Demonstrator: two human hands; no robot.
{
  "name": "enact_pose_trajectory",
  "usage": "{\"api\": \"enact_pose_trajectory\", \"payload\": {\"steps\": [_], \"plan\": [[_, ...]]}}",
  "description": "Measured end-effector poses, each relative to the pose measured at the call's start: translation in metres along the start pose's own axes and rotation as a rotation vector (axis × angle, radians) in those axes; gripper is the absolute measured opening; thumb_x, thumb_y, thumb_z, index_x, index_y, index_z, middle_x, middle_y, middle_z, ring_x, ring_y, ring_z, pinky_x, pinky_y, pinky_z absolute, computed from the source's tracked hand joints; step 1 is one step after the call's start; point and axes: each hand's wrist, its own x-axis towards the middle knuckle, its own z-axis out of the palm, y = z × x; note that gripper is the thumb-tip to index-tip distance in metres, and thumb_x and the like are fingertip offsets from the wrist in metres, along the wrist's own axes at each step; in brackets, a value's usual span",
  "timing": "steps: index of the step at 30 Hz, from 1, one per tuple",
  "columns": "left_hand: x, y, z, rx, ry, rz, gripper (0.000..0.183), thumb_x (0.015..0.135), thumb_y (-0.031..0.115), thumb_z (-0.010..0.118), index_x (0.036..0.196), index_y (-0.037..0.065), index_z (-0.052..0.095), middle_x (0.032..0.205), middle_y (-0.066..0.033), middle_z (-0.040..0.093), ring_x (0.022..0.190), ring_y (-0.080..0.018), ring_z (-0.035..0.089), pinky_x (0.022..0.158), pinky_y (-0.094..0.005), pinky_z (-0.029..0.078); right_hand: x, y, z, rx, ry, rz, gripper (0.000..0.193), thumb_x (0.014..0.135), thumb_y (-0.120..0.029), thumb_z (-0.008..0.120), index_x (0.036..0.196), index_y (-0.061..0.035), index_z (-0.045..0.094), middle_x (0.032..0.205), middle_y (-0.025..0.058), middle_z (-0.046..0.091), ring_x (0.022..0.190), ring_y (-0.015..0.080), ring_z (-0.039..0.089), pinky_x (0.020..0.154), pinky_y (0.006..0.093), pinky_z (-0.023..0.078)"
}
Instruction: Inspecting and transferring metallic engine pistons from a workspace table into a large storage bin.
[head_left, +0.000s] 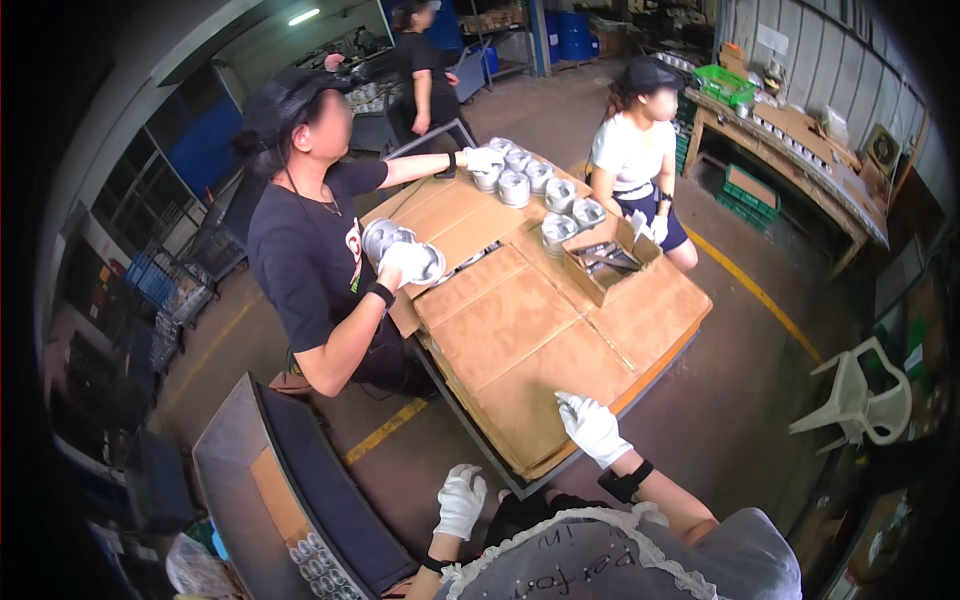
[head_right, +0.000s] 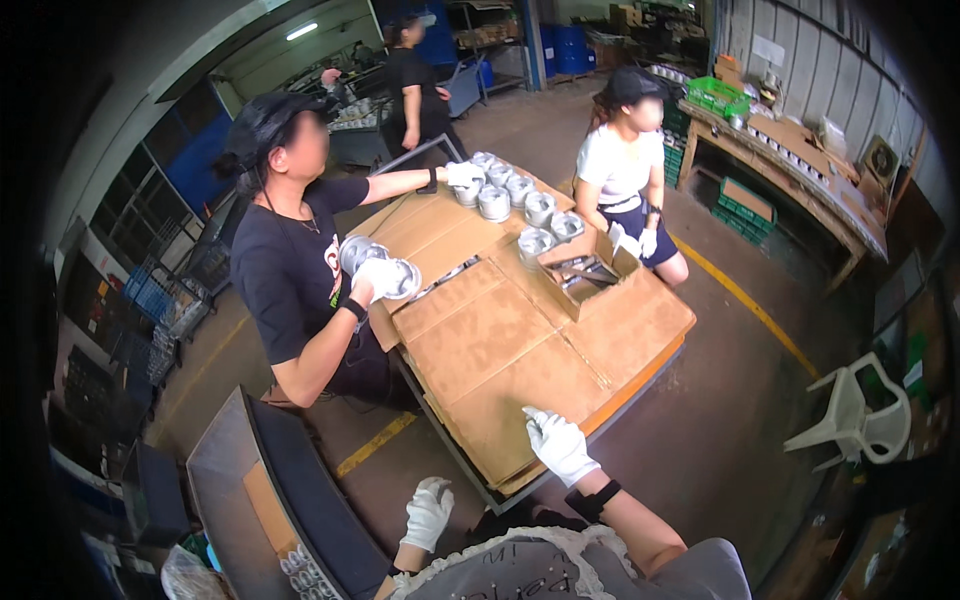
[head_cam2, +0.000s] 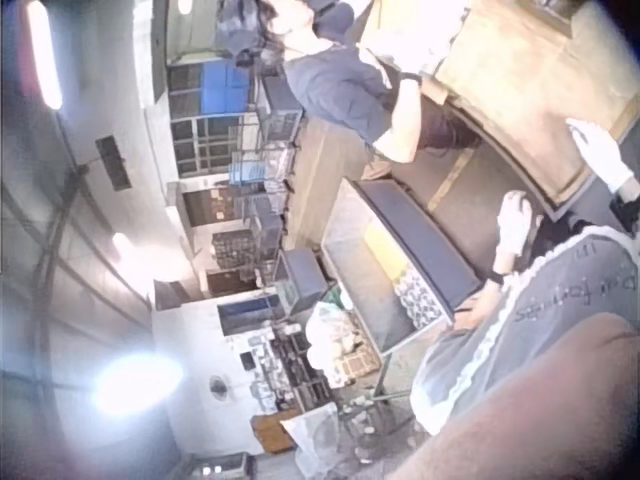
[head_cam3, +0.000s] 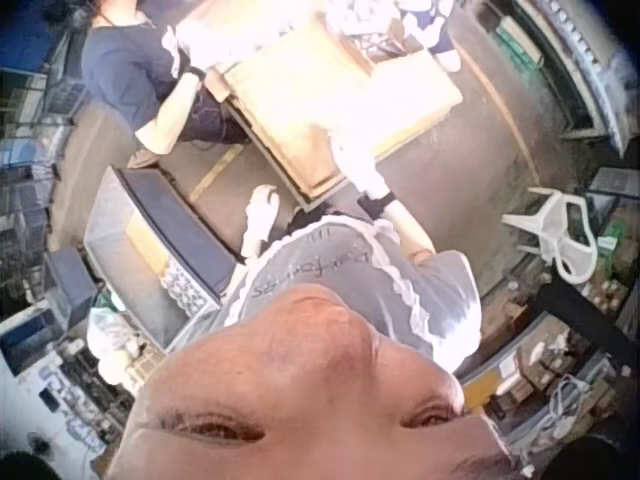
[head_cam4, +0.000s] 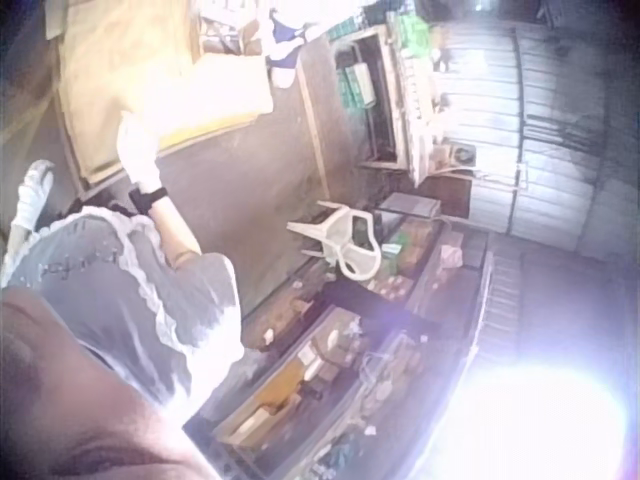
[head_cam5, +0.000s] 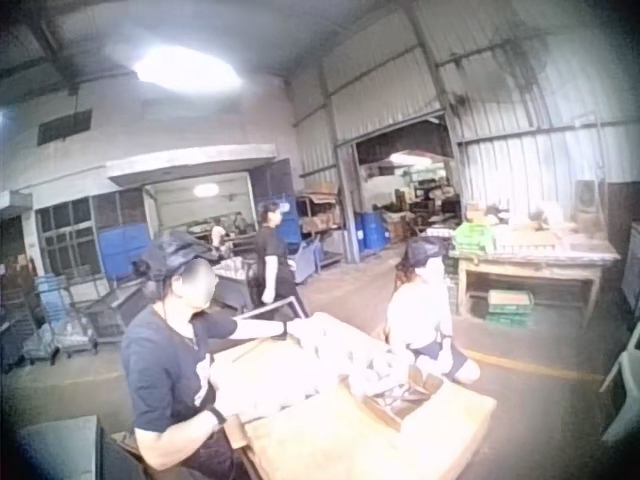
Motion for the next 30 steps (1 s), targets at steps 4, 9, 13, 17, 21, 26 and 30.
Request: {"api": "enact_pose_trajectory", "payload": {"steps": [4,9,13,17,21,26,30], "plan": [[0.048,0.033,0.015,-0.026,0.063,0.134,0.016,0.08,0.012,0.064,0.094,0.006,0.067,0.101,-0.0141,0.064,0.091,-0.0337,0.064,0.081,-0.0421,0.053,0.037,0.026,-0.006,0.081,-0.05,0.037,0.037,0.089,-0.028,0.059,0.124,-0.0168,0.056,0.095,0.0124,0.064,0.074,0.0312,0.063,0.064,0.0428,0.052],[0.08,0.056,0.036,-0.087,0.034,0.126,0.02,0.08,0.013,0.063,0.098,0.004,0.066,0.104,-0.019,0.062,0.097,-0.0377,0.061,0.087,-0.0445,0.05,0.147,0.05,-0.07,0.188,-0.084,0.097,0.04,0.088,-0.025,0.06,0.126,-0.014,0.055,0.114,0.0182,0.059,0.092,0.0391,0.061,0.08,0.0462,0.051],[0.068,0.056,0.035,-0.096,0.094,0.011,0.02,0.08,0.013,0.063,0.097,0.004,0.068,0.107,-0.0189,0.063,0.094,-0.0367,0.063,0.085,-0.0433,0.052,0.252,0.087,-0.073,0.115,0.031,-0.17,0.029,0.083,-0.019,0.062,0.11,-0.0106,0.064,0.095,0.0143,0.065,0.082,0.0335,0.064,0.072,0.0437,0.052],[0.037,0.055,0.045,0.112,0.128,-0.22,0.02,0.078,0.011,0.065,0.097,0.005,0.068,0.104,-0.0168,0.063,0.093,-0.0351,0.063,0.083,-0.0429,0.053,0.356,0.171,-0.008,0.028,-0.022,-0.13,0.032,0.077,-0.03,0.066,0.098,-0.0058,0.067,0.083,0.0161,0.066,0.079,0.0338,0.065,0.072,0.044,0.052],[-0.015,0.073,0.05,0.212,0.219,-0.472,0.021,0.078,0.013,0.066,0.098,0.005,0.068,0.106,-0.0163,0.062,0.095,-0.0348,0.062,0.083,-0.0425,0.052,0.415,0.17,0.035,-0.214,-0.382,0.069,0.043,0.075,-0.04,0.067,0.102,-0.0069,0.07,0.103,0.0201,0.068,0.097,0.033,0.066,0.082,0.0422,0.052],[-0.045,0.102,0.065,0.229,0.246,-0.592,0.019,0.08,0.014,0.065,0.097,0.005,0.067,0.109,-0.0148,0.061,0.097,-0.0317,0.062,0.082,-0.0408,0.053,0.457,0.203,0.107,-0.356,-0.543,0.267,0.055,0.074,-0.043,0.064,0.116,-0.0079,0.068,0.119,0.0179,0.065,0.113,0.0339,0.061,0.093,0.0417,0.047],[-0.083,0.123,0.077,0.198,0.301,-0.763,0.019,0.081,0.015,0.065,0.097,0.006,0.067,0.108,-0.0144,0.061,0.097,-0.0316,0.062,0.083,-0.0407,0.053,0.454,0.192,0.143,-0.482,-0.485,0.205,0.048,0.076,-0.038,0.063,0.113,-0.0064,0.069,0.12,0.0185,0.064,0.113,0.0345,0.06,0.093,0.0383,0.046]]}}
